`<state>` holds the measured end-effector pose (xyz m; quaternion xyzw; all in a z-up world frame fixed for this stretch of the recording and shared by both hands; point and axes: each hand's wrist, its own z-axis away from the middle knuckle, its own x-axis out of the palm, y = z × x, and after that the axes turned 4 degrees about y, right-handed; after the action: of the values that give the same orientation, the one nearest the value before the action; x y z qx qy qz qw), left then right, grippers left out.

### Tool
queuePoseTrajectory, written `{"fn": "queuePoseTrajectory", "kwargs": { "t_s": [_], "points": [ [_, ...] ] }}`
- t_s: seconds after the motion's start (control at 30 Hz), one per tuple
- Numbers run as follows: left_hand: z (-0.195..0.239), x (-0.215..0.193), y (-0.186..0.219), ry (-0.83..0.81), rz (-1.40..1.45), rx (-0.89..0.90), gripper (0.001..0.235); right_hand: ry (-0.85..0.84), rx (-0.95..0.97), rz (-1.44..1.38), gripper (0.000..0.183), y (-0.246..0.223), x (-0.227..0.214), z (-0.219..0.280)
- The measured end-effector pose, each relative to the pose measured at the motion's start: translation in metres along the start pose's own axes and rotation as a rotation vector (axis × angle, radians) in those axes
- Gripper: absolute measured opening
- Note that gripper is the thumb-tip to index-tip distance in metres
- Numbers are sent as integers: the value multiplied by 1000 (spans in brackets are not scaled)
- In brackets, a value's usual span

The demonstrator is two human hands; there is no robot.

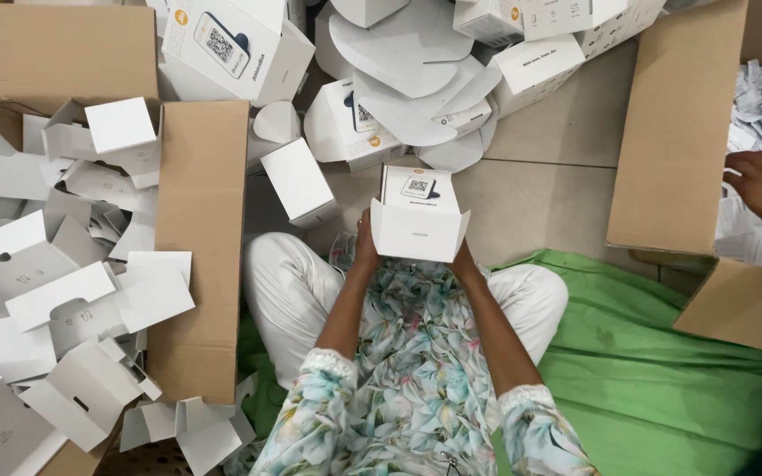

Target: The person assembles small white cardboard boxes and places instruction slips inside.

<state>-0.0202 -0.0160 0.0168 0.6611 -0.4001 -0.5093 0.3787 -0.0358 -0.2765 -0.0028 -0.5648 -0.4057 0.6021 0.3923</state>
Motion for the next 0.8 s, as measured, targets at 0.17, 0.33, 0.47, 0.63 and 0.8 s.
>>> {"fn": "queuePoseTrajectory", "kwargs": {
  "t_s": [0.17,0.33,0.47,0.63,0.8],
  "points": [
    [-14,-30,-105,-296,172,-55,57,-30,272,-345,49,-35,-55,14],
    [-56,-48,-5,-14,240,-330,52,347,405,-328,45,-109,-91,-8],
    [-78,-51,73,-222,11,-330,67,25,308,1,67,-149,-71,-38],
    [-42,-41,70,-386,-376,-321,76,-299,555,331,98,-79,-28,-21],
    [-24,-35,73,-297,-229,-476,68,-90,471,86,86,-85,-7,-4]
  ]
}}
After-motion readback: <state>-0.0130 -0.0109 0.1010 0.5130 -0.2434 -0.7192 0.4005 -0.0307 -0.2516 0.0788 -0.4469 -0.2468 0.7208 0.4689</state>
